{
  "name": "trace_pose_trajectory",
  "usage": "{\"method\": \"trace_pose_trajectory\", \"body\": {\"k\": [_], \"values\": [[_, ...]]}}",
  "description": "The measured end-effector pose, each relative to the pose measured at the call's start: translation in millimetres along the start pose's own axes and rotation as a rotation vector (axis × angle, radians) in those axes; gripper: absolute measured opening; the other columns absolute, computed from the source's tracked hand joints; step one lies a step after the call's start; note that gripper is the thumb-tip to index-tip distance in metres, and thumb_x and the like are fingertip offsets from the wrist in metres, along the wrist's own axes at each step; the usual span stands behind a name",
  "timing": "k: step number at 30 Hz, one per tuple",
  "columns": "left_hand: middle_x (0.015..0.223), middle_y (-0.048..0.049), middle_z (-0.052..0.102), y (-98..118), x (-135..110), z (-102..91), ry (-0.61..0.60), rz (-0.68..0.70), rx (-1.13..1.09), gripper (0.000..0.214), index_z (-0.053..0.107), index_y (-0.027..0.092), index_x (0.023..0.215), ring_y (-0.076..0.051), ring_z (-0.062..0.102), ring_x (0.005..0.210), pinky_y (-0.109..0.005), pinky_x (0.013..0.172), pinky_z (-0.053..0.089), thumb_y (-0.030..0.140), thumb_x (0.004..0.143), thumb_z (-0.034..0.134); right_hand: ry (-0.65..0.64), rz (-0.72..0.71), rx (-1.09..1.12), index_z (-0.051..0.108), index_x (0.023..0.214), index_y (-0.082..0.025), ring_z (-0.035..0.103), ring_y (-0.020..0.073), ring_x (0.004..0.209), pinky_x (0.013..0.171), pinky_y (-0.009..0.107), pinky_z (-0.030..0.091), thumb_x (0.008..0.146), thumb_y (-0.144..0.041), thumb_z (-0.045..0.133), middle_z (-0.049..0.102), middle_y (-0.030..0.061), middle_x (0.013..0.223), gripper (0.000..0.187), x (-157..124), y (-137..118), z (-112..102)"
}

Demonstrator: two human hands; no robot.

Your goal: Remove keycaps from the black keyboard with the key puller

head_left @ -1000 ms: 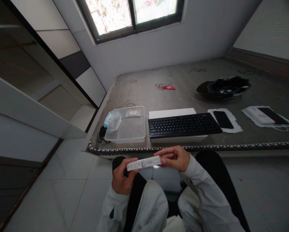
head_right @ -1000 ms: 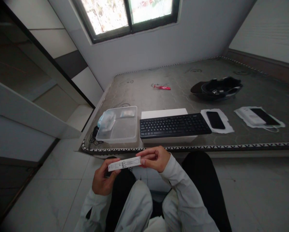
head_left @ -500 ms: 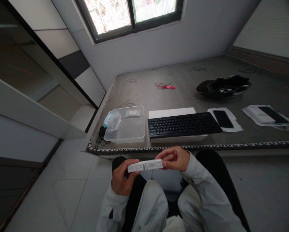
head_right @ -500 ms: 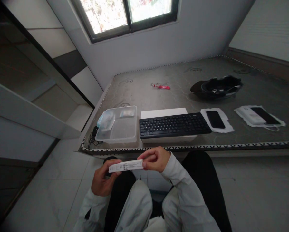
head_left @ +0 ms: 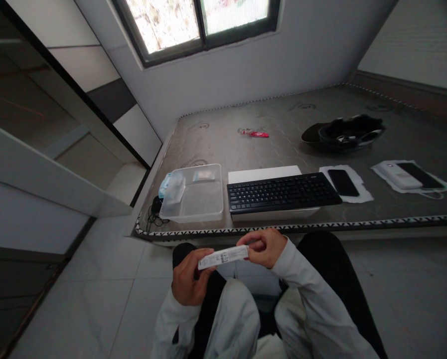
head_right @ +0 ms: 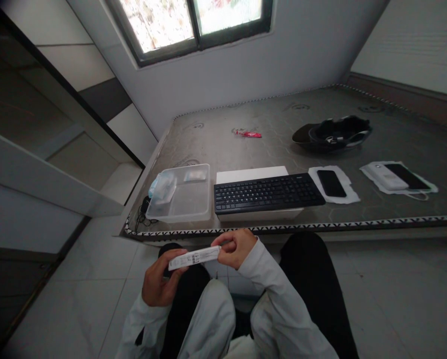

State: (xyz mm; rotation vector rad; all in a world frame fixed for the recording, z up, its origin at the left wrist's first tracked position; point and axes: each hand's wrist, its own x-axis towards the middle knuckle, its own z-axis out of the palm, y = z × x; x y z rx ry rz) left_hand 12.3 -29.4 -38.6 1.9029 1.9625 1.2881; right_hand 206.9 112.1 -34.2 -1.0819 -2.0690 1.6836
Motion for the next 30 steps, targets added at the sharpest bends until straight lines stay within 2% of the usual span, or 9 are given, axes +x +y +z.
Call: {"method": "trace_pose_trajectory", "body": {"k": [7,10,14,18,21,23,26,30], "values": [[0.098,-0.0059,0.068,-2.0,-5.4,3.6,0.037,-0.023,-0.049,0.021,0.060,0.021,0.103,-0.018,0.064,0.090,-0.027,0.075,0.052,0.026,0.083,0.060,-0.006,-0.001,0.092,0.072,0.095,-0.017,0.070,0.0206,0.069,0.061,0.024,0.054,0.066,-0.026,0.061,0.073,0.0036,0.070,0.032,-0.5,1.0,-0.1],[0.096,-0.0068,0.067,-3.1,-7.2,5.6,0.052,-0.114,-0.086,0.020,0.060,0.020,0.101,-0.019,0.064,0.089,-0.029,0.075,0.052,0.031,0.084,0.059,-0.039,0.016,0.210,0.072,0.094,-0.015,0.070,0.0210,0.070,0.063,0.025,0.055,0.066,-0.029,0.063,0.073,0.0060,0.073,0.032,0.6,0.5,-0.6],[0.085,-0.0041,0.065,-5.2,-8.8,10.1,0.044,-0.289,-0.184,0.028,0.058,0.018,0.099,-0.015,0.061,0.074,-0.025,0.066,0.051,0.042,0.084,0.056,-0.128,0.004,0.396,0.071,0.097,-0.013,0.071,0.0212,0.074,0.069,0.029,0.057,0.067,-0.035,0.065,0.074,0.0078,0.080,0.038,-1.2,-6.2,-1.5],[0.084,-0.0033,0.062,-9.9,-8.3,17.3,0.099,-0.368,-0.260,0.034,0.057,0.018,0.102,-0.015,0.060,0.075,-0.024,0.066,0.050,0.046,0.083,0.057,-0.023,-0.104,0.402,0.067,0.108,-0.016,0.070,0.0210,0.082,0.074,0.031,0.057,0.072,-0.043,0.065,0.073,0.0072,0.086,0.045,-5.8,-15.8,0.4],[0.097,-0.0067,0.062,-12.3,-5.8,23.0,0.091,-0.300,-0.248,0.030,0.057,0.018,0.101,-0.017,0.061,0.086,-0.025,0.069,0.051,0.044,0.084,0.055,0.064,-0.151,0.321,0.066,0.103,-0.020,0.070,0.0207,0.082,0.070,0.028,0.057,0.070,-0.046,0.069,0.073,0.0055,0.086,0.042,-6.5,-18.2,2.2],[0.102,-0.0084,0.062,-10.7,-3.8,26.4,0.023,-0.228,-0.184,0.027,0.057,0.018,0.100,-0.019,0.060,0.091,-0.026,0.069,0.050,0.041,0.085,0.054,0.089,-0.156,0.310,0.065,0.097,-0.020,0.070,0.0205,0.080,0.068,0.027,0.057,0.072,-0.047,0.068,0.073,0.0053,0.084,0.037,-5.6,-17.8,3.0],[0.096,-0.0068,0.062,-4.2,-0.7,31.1,-0.079,-0.179,-0.084,0.026,0.053,0.018,0.106,-0.018,0.060,0.087,-0.030,0.073,0.050,0.035,0.087,0.050,0.123,-0.184,0.311,0.063,0.091,-0.021,0.070,0.0197,0.078,0.070,0.027,0.057,0.078,-0.045,0.061,0.073,0.0047,0.081,0.027,-5.8,-18.6,4.0],[0.100,-0.0087,0.059,-0.2,3.5,36.1,-0.159,-0.041,-0.091,0.027,0.048,0.018,0.115,-0.018,0.058,0.093,-0.031,0.081,0.048,0.029,0.092,0.037,0.193,-0.302,0.067,0.064,0.086,-0.023,0.069,0.0161,0.072,0.067,0.023,0.055,0.084,-0.037,0.053,0.072,0.0022,0.080,0.018,-13.2,-27.5,2.9]]}}
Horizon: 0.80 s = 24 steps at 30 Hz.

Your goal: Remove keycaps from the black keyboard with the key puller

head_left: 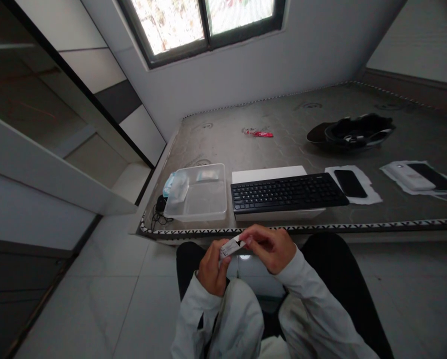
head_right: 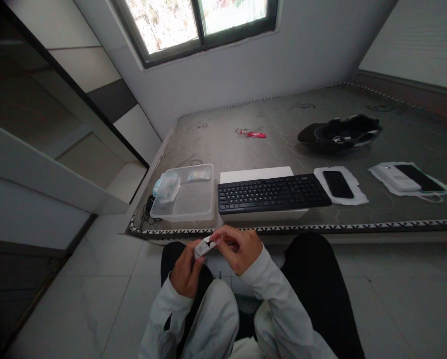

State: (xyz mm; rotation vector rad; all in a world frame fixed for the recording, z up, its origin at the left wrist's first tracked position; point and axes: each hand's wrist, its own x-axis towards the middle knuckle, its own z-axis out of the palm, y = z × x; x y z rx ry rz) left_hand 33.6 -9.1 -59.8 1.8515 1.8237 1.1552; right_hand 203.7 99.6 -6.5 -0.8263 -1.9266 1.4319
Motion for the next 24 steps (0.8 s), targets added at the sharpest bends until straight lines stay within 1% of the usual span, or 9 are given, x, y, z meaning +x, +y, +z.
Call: {"method": "trace_pose_trajectory", "body": {"k": [3,6,8,10,12,14,16,19,24], "values": [[0.101,-0.0098,0.057,-3.7,1.7,2.2,0.030,0.081,0.045,0.029,0.047,0.018,0.117,-0.019,0.057,0.095,-0.032,0.082,0.047,0.025,0.093,0.033,0.012,-0.137,-0.191,0.065,0.088,-0.023,0.068,0.0157,0.076,0.071,0.022,0.054,0.082,-0.031,0.053,0.072,0.0028,0.087,0.015,-4.5,-8.9,-3.4],[0.100,-0.0094,0.056,-4.5,1.1,5.3,0.062,0.112,0.051,0.028,0.047,0.018,0.117,-0.019,0.055,0.095,-0.031,0.081,0.046,0.022,0.092,0.034,0.049,-0.216,-0.284,0.065,0.088,-0.022,0.068,0.0173,0.080,0.073,0.024,0.053,0.083,-0.031,0.054,0.072,0.0049,0.088,0.015,-6.8,-12.2,-4.8],[0.100,-0.0091,0.056,-1.7,0.3,8.5,0.091,0.113,0.039,0.028,0.047,0.018,0.117,-0.018,0.055,0.094,-0.030,0.081,0.046,0.023,0.093,0.034,0.103,-0.258,-0.315,0.065,0.083,-0.022,0.069,0.0177,0.080,0.072,0.024,0.053,0.085,-0.032,0.053,0.073,0.0055,0.085,0.016,-6.3,-11.9,-3.5],[0.101,-0.0091,0.056,1.7,-0.5,12.3,0.141,0.099,0.039,0.027,0.048,0.017,0.116,-0.018,0.055,0.095,-0.030,0.083,0.046,0.024,0.094,0.033,0.175,-0.332,-0.334,0.065,0.080,-0.022,0.070,0.0178,0.081,0.073,0.024,0.054,0.086,-0.030,0.052,0.073,0.0056,0.084,0.016,-5.0,-10.9,-1.0],[0.103,-0.0094,0.057,3.1,-1.7,16.0,0.187,0.070,0.061,0.027,0.049,0.018,0.115,-0.018,0.055,0.098,-0.030,0.085,0.045,0.024,0.094,0.033,0.252,-0.404,-0.355,0.066,0.078,-0.021,0.070,0.0179,0.084,0.077,0.025,0.054,0.084,-0.025,0.055,0.073,0.0058,0.087,0.013,-3.8,-9.8,0.9],[0.104,-0.0096,0.057,1.6,-3.2,18.5,0.220,0.053,0.089,0.028,0.049,0.018,0.116,-0.018,0.055,0.100,-0.031,0.086,0.045,0.023,0.094,0.034,0.304,-0.443,-0.383,0.067,0.077,-0.020,0.069,0.0182,0.086,0.079,0.026,0.055,0.082,-0.022,0.058,0.073,0.0062,0.091,0.010,-3.0,-7.9,1.1],[0.105,-0.0098,0.056,-1.7,-5.1,19.0,0.228,0.059,0.127,0.029,0.049,0.017,0.118,-0.019,0.054,0.100,-0.031,0.086,0.045,0.023,0.094,0.034,0.310,-0.451,-0.411,0.069,0.077,-0.020,0.069,0.0189,0.088,0.081,0.027,0.055,0.079,-0.021,0.062,0.073,0.0068,0.096,0.008,-2.6,-4.4,-0.6],[0.104,-0.0099,0.057,-6.3,-7.1,16.1,0.190,0.076,0.208,0.031,0.048,0.018,0.122,-0.019,0.053,0.098,-0.032,0.085,0.045,0.023,0.094,0.035,0.275,-0.448,-0.446,0.072,0.078,-0.021,0.069,0.0188,0.087,0.081,0.028,0.056,0.078,-0.021,0.064,0.071,0.0066,0.102,0.008,-1.6,4.0,-4.6],[0.103,-0.0095,0.057,-10.0,-7.0,7.7,0.115,0.082,0.314,0.033,0.047,0.019,0.124,-0.019,0.053,0.095,-0.031,0.082,0.045,0.024,0.094,0.036,0.227,-0.444,-0.452,0.074,0.083,-0.025,0.070,0.0171,0.085,0.079,0.025,0.056,0.078,-0.021,0.065,0.072,0.0031,0.096,0.011,2.7,13.7,-6.6]]}}
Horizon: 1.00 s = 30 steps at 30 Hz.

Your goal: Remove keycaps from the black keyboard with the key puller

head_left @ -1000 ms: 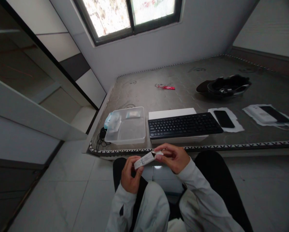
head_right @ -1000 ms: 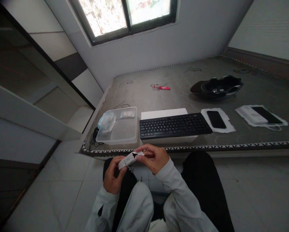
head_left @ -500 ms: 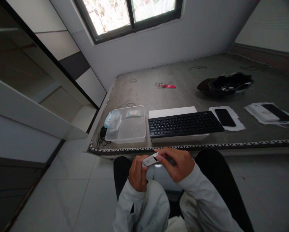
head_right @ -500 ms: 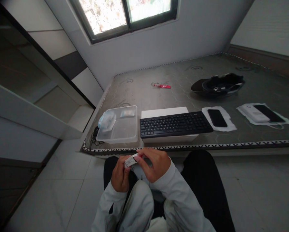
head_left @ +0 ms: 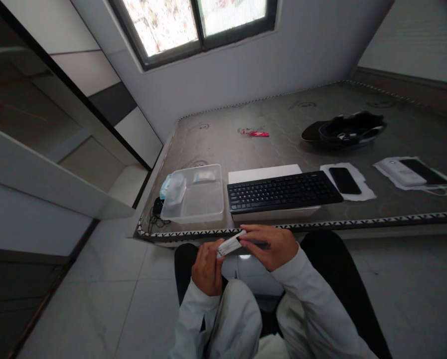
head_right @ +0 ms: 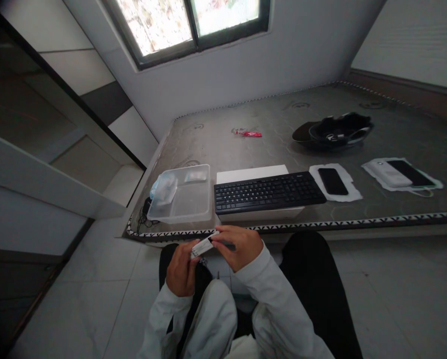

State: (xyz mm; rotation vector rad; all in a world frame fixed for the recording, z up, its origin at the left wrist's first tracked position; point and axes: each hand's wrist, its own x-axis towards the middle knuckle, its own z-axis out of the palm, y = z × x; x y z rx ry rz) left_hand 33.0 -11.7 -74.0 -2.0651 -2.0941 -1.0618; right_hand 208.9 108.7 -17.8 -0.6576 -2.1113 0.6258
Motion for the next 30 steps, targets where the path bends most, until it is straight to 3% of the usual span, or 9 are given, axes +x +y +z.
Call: {"method": "trace_pose_trajectory", "body": {"k": [6,12,15,19,25,30], "values": [[0.107,-0.0096,0.058,-5.8,3.2,-9.9,-0.036,0.085,0.124,0.036,0.046,0.019,0.128,-0.019,0.054,0.097,-0.027,0.081,0.048,0.022,0.092,0.039,-0.042,-0.025,0.039,0.074,0.082,-0.024,0.070,0.0164,0.085,0.079,0.024,0.056,0.078,-0.021,0.065,0.072,0.0033,0.098,0.010,0.8,7.1,2.6],[0.102,-0.0075,0.059,-11.7,12.1,-24.2,-0.183,0.097,0.225,0.041,0.041,0.024,0.135,-0.018,0.054,0.094,-0.026,0.078,0.050,0.026,0.094,0.035,-0.065,-0.054,0.110,0.074,0.083,-0.025,0.069,0.0160,0.088,0.080,0.025,0.056,0.080,-0.023,0.064,0.072,0.0032,0.099,0.010,-1.2,25.6,9.7],[0.104,-0.0077,0.059,-13.8,15.9,-28.9,-0.275,0.145,0.220,0.043,0.039,0.022,0.137,-0.017,0.054,0.094,-0.024,0.076,0.051,0.028,0.095,0.034,-0.092,-0.126,0.174,0.074,0.083,-0.026,0.067,0.0168,0.095,0.086,0.026,0.054,0.080,-0.025,0.064,0.070,0.0043,0.106,0.010,-0.9,35.2,11.7],[0.102,-0.0074,0.059,-11.5,15.0,-28.3,-0.303,0.123,0.264,0.043,0.040,0.023,0.136,-0.017,0.055,0.092,-0.024,0.074,0.051,0.029,0.095,0.032,-0.164,-0.150,0.267,0.074,0.081,-0.026,0.065,0.0187,0.101,0.100,0.035,0.046,0.079,-0.026,0.065,0.069,0.0040,0.107,0.009,-4.2,50.6,15.3],[0.098,-0.0058,0.060,-4.4,15.0,-24.9,-0.225,0.168,0.370,0.041,0.043,0.025,0.135,-0.016,0.055,0.088,-0.023,0.070,0.050,0.027,0.094,0.037,-0.243,0.101,0.385,0.074,0.081,-0.030,0.067,0.0217,0.097,0.101,0.045,0.042,0.073,-0.030,0.071,0.070,0.0019,0.102,0.009,-12.9,66.4,24.8],[0.096,-0.0047,0.060,-0.3,23.5,-27.0,-0.087,0.245,0.451,0.043,0.044,0.028,0.135,-0.014,0.055,0.083,-0.021,0.071,0.048,0.022,0.093,0.042,-0.254,0.364,0.509,0.075,0.079,-0.024,0.067,0.0242,0.096,0.091,0.038,0.052,0.071,-0.037,0.070,0.070,0.0056,0.102,0.017,-13.5,61.2,27.4]]}}
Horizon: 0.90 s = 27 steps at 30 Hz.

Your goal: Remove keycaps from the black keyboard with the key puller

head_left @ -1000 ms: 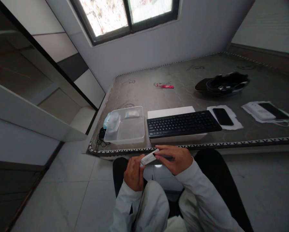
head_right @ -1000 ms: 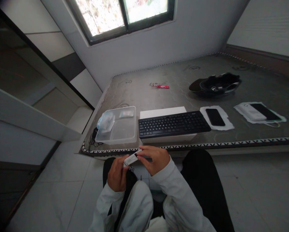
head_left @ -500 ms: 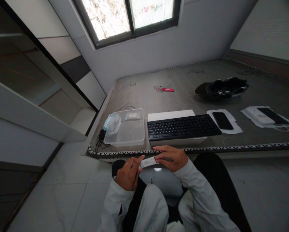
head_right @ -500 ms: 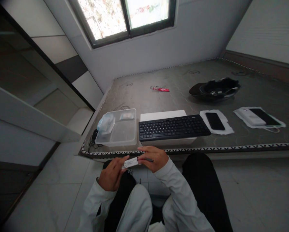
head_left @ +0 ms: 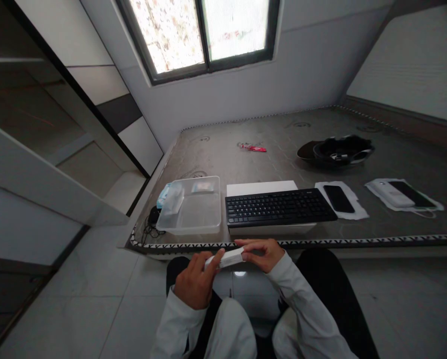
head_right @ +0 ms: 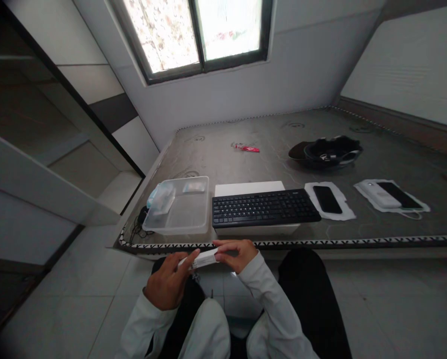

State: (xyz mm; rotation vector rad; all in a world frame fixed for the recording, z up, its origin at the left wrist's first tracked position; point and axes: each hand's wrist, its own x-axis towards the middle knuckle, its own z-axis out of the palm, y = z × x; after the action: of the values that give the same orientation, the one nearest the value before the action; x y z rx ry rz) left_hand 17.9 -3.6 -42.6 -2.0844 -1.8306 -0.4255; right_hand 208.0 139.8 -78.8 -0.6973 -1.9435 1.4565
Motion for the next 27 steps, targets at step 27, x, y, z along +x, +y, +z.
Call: {"method": "trace_pose_trajectory", "body": {"k": [27], "values": [[0.100,-0.0067,0.061,-3.9,12.2,13.4,-0.032,-0.095,-0.129,0.039,0.046,0.025,0.131,-0.017,0.057,0.092,-0.023,0.073,0.051,0.026,0.093,0.035,0.281,0.086,0.303,0.053,0.073,-0.020,0.070,0.0223,0.080,0.075,0.036,0.056,0.074,-0.057,0.062,0.072,0.0117,0.091,0.038,-8.3,-22.0,-23.8]]}}
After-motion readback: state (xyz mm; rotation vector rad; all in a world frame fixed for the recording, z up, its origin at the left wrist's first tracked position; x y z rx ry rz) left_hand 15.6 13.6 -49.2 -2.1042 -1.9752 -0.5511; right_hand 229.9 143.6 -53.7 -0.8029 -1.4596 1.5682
